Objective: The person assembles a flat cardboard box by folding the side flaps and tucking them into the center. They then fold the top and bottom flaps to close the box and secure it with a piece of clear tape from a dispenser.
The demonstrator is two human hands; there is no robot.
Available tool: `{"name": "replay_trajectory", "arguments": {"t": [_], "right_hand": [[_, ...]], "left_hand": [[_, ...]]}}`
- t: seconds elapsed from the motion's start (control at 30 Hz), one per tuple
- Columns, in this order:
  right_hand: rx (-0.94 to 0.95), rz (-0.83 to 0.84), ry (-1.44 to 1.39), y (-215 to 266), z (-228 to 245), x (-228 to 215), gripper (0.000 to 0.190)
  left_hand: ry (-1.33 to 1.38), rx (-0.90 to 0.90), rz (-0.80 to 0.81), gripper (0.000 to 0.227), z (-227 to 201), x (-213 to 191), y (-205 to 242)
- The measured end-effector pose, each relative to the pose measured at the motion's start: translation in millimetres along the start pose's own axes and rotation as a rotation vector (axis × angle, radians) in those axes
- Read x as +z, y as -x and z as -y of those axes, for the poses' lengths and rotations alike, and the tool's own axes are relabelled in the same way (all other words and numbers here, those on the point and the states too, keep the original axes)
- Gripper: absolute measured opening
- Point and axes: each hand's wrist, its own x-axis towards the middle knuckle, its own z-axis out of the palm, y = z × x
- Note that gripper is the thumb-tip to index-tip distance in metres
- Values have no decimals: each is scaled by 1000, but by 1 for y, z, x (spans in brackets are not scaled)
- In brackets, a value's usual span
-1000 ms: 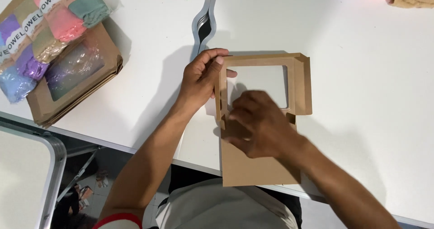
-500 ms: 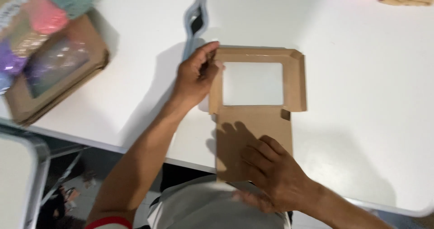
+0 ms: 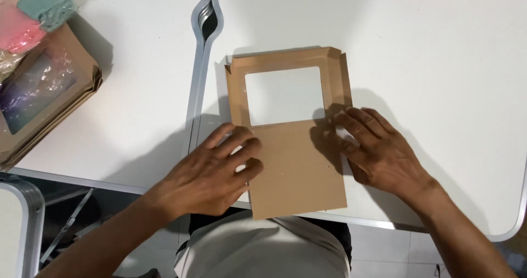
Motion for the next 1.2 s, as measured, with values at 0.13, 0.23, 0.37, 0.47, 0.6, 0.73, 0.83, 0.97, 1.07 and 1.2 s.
{"name": "replay_trajectory", "arguments": {"t": [0.13,0.23,0.37,0.47,0.6,0.73,0.83,0.97,1.07,1.2], "right_hand": [[34,-63,20,1,-5,6,23],[121,-187,-27,-1,-7,13,15],[175,-266,-199,-2,-7,13,12],[181,-275,-243,-4,-9,15,16],[229,-269,-303,-5,-9,15,20],[249,-256,-364,-8,-7,9,20],[241,-279,-400,-6,-12,13,23],[288,-282,-559,-2,-11,10,33],[360,-279,-707,-1,-9,6,49],[375,-307,-693,0,-4,11,48]], "left_hand": [[-73,6,-16,54,15,25,14],[-31,44,-224,64,21,41,18],[-123,74,-366,59,19,44,16],[-145,69,-378,56,20,43,16],[-91,11,-291,85,11,31,18],[-119,-15,-286,84,0,38,19],[-160,30,-390,74,0,52,22],[-102,-43,-518,33,4,68,22],[5,-253,-553,19,11,78,25],[128,-520,-540,10,8,65,13]]}}
